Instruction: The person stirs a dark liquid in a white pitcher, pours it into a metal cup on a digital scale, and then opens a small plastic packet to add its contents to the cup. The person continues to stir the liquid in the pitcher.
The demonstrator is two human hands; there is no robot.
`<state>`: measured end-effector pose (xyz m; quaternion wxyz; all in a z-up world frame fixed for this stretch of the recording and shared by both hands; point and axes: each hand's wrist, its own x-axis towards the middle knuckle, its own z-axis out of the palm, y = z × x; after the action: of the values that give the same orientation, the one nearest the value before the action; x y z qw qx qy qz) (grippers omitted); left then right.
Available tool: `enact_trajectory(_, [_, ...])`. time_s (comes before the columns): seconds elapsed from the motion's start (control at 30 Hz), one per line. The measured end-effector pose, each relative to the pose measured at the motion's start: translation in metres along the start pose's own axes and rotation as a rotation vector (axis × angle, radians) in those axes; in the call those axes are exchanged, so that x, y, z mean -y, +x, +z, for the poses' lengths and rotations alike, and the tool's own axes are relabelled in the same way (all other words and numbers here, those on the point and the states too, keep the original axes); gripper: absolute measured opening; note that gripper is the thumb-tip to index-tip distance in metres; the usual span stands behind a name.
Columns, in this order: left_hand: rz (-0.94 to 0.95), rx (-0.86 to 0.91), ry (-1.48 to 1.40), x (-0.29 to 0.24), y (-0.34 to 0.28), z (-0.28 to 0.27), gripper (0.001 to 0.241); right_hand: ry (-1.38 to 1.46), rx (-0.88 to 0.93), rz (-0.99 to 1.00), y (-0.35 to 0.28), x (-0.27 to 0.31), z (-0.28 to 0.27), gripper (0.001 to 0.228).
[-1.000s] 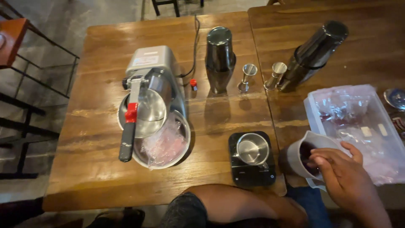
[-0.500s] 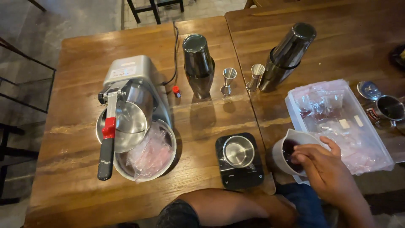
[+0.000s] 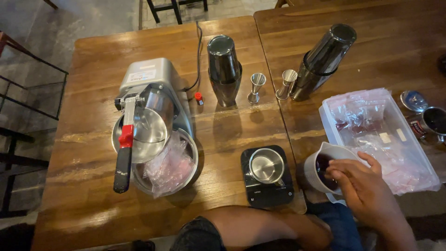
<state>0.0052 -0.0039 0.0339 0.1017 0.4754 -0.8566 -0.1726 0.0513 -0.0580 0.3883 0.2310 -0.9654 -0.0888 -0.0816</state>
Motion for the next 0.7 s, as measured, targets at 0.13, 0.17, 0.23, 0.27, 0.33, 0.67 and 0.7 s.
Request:
enact_trajectory(0.13, [-0.373,0.217,-0.269,-0.074,-0.068,-0.151,0.030,-0.023,0.030,0.024,-0.004,-0.004,-0.003,0.028])
enact_trajectory(0.17, [-0.516,0.247,-0.413,-0.093,-0.083,-0.198,0.041,-0.085,0.068,0.085,-0.002,-0.004,-0.005,0.030])
enact_trajectory(0.23, [-0.410,0.148,-0.396,-0.011,-0.018,-0.039,0.032,-0.145,0.021,0.070,-0.005,-0.011,0.000,0.024])
enact_trajectory(0.27, [-0.302,0.050,-0.379,0.024,0.022,0.038,0.025,-0.205,-0.025,0.058,-0.006,-0.014,0.003,0.019])
enact_trajectory(0.33, [-0.136,-0.097,-0.354,0.024,0.020,0.037,0.026,-0.200,-0.033,0.056,-0.003,-0.011,0.006,0.021])
enact_trajectory(0.67, [-0.421,0.033,-0.317,-0.018,-0.016,-0.029,0.031,-0.174,0.109,0.115,-0.004,-0.005,-0.007,0.034])
enact_trajectory(0.7, [-0.424,0.032,-0.320,-0.036,-0.031,-0.068,0.031,-0.172,0.112,0.112,-0.004,-0.007,-0.004,0.034])
